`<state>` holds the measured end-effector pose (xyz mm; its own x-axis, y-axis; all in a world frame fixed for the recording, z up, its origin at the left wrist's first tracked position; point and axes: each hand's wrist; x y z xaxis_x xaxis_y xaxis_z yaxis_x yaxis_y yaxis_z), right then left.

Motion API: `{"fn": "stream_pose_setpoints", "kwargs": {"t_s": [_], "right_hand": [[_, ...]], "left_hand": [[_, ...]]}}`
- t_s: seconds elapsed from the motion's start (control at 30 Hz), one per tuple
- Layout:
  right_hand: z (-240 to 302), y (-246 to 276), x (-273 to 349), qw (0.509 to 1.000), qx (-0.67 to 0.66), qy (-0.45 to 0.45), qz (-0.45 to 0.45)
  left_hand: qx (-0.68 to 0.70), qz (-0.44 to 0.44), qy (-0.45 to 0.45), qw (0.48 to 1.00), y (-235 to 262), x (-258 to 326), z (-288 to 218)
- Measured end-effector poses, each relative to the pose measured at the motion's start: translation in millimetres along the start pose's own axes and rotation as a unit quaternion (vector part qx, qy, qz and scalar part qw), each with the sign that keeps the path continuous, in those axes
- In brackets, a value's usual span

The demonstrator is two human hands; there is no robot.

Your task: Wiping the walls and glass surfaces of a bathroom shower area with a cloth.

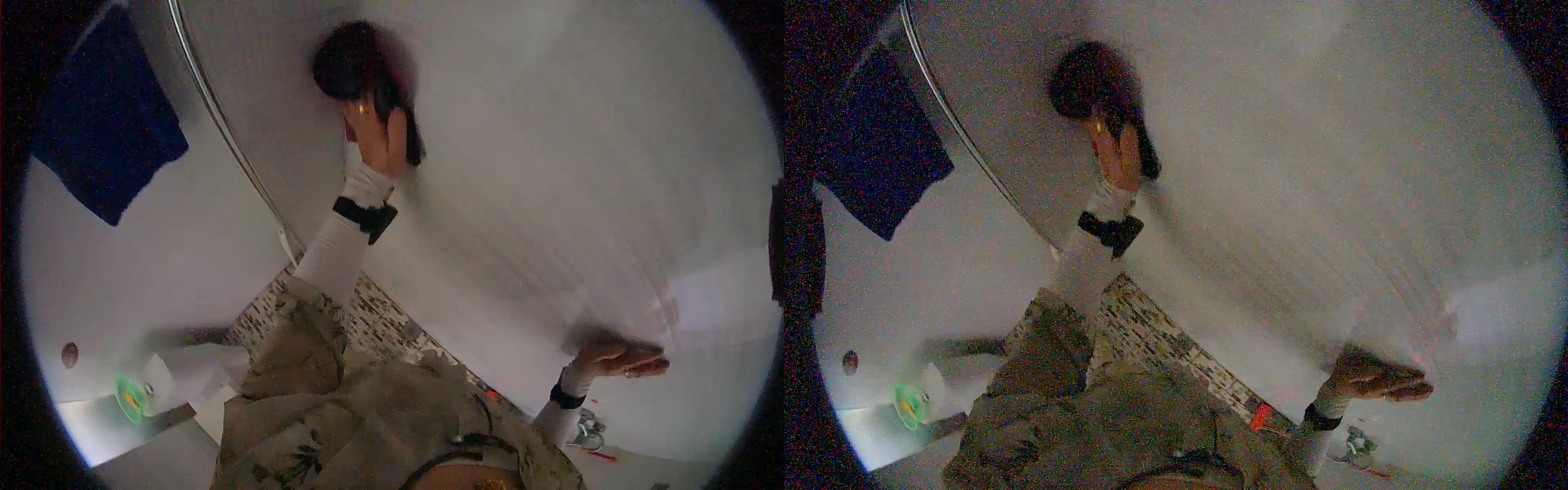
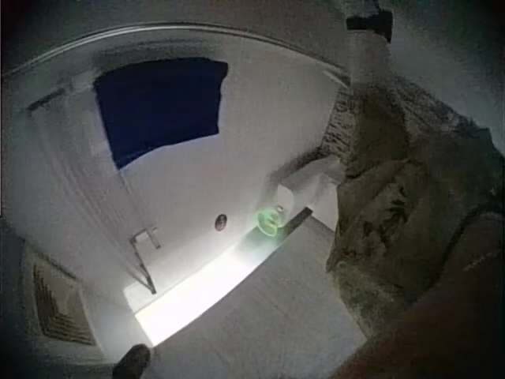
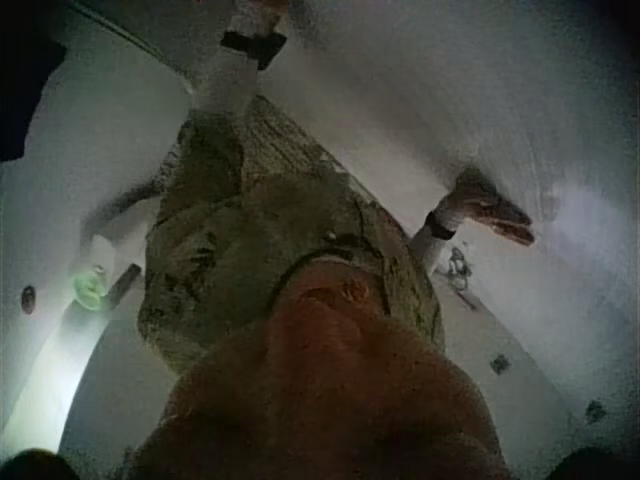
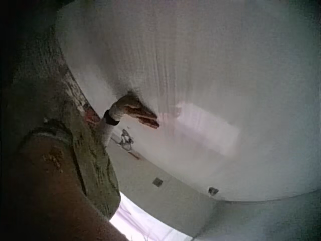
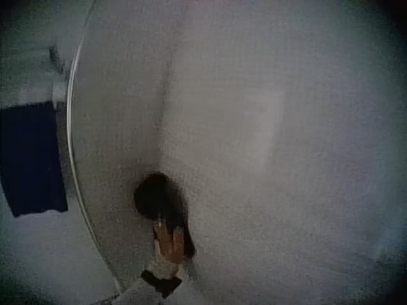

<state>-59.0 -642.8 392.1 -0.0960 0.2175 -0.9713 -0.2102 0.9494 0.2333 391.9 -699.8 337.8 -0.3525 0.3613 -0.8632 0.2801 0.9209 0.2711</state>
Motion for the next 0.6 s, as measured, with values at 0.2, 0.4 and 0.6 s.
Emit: {"fn": "stream_pose_setpoints", "kwargs": {"t_s": [0.2,0.4,0.6], "right_hand": [[-41,9,6,0.992,0.095,0.084,0.021],[-51,-7,2,0.985,0.055,0.161,0.015],[-44,-2,-1,0.975,0.108,0.191,0.03]], "left_hand": [[0.226,-0.065,0.36,0.903,-117,218,29],[0.631,-0.126,0.602,0.472,-156,411,137],[0.62,-0.035,0.683,0.385,-151,422,89]]}}
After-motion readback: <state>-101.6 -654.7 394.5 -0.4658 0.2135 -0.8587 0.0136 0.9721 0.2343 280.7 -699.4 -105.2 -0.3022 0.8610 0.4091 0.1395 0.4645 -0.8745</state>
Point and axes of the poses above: each hand's wrist, its own x-axis away from the middle knuckle, its own y-axis out of the back of the hand, z = x × y, and after that the axes turned 6 degrees about z, right-handed
